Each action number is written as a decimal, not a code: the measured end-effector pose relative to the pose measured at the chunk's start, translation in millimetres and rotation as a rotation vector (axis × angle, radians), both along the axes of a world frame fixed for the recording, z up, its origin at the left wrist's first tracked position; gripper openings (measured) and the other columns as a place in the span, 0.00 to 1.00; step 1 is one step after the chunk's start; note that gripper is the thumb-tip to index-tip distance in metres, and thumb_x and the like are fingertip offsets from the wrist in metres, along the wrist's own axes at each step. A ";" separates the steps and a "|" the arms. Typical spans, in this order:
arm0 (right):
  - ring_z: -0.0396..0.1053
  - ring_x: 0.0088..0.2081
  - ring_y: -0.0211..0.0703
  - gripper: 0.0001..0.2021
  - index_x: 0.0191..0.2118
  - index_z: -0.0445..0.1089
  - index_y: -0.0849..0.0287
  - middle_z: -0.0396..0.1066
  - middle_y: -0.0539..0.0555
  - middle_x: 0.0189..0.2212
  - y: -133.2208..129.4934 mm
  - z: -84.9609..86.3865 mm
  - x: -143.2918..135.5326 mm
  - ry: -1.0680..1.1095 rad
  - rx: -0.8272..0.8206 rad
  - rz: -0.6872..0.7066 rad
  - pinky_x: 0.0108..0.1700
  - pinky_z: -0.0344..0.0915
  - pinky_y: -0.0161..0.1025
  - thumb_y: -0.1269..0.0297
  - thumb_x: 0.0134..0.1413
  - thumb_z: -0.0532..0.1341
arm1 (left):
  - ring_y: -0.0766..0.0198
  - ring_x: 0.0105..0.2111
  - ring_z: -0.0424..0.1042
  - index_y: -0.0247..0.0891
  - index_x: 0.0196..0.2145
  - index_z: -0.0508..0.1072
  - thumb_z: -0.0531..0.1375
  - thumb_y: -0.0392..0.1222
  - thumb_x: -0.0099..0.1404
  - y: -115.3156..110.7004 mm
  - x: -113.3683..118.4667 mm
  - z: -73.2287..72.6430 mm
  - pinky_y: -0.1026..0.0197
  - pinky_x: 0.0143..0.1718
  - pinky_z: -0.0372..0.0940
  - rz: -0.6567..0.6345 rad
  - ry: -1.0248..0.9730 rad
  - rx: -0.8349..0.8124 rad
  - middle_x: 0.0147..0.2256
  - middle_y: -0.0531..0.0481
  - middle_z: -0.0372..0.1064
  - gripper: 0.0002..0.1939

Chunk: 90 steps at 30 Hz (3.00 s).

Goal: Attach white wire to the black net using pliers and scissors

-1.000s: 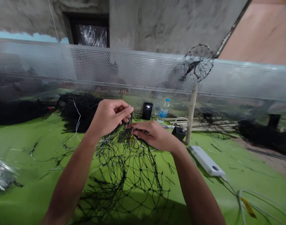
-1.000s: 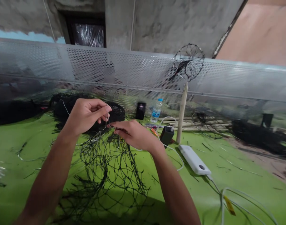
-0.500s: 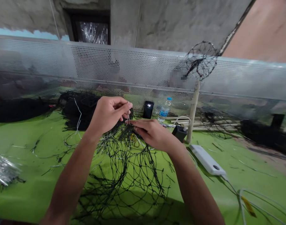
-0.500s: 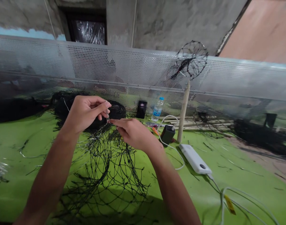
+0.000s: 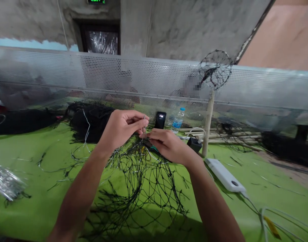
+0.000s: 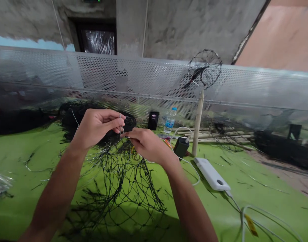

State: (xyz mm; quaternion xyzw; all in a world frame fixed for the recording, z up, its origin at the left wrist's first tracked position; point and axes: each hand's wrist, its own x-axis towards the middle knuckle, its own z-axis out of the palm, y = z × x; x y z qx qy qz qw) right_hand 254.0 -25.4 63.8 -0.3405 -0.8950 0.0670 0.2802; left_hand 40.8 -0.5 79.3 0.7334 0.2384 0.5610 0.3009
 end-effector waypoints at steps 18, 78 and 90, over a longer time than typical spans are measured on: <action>0.66 0.34 0.45 0.24 0.61 0.75 0.60 0.66 0.57 0.36 -2.5 -6.2 -9.4 -0.141 0.109 -0.156 0.38 0.59 0.44 0.71 0.67 0.50 | 0.68 0.24 0.78 0.36 0.31 0.85 0.71 0.43 0.64 1.8 -4.5 1.8 0.69 0.28 0.78 0.085 -0.101 -0.127 0.27 0.48 0.81 0.08; 0.45 0.26 0.36 0.19 0.26 0.67 0.57 0.49 0.44 0.21 -1.1 -21.6 -40.3 0.371 -0.090 -0.063 0.28 0.45 0.41 0.58 0.71 0.59 | 0.69 0.22 0.75 0.34 0.30 0.83 0.71 0.41 0.60 0.5 -3.3 4.5 0.69 0.25 0.72 -0.064 -0.157 -0.271 0.26 0.49 0.79 0.07; 0.49 0.26 0.35 0.18 0.28 0.70 0.58 0.53 0.44 0.22 3.5 -15.8 -27.7 0.414 -0.223 0.113 0.29 0.47 0.40 0.57 0.71 0.59 | 0.71 0.24 0.75 0.37 0.37 0.85 0.73 0.46 0.63 21.1 -6.6 -2.3 0.72 0.24 0.68 -0.328 -0.071 -0.316 0.28 0.50 0.80 0.10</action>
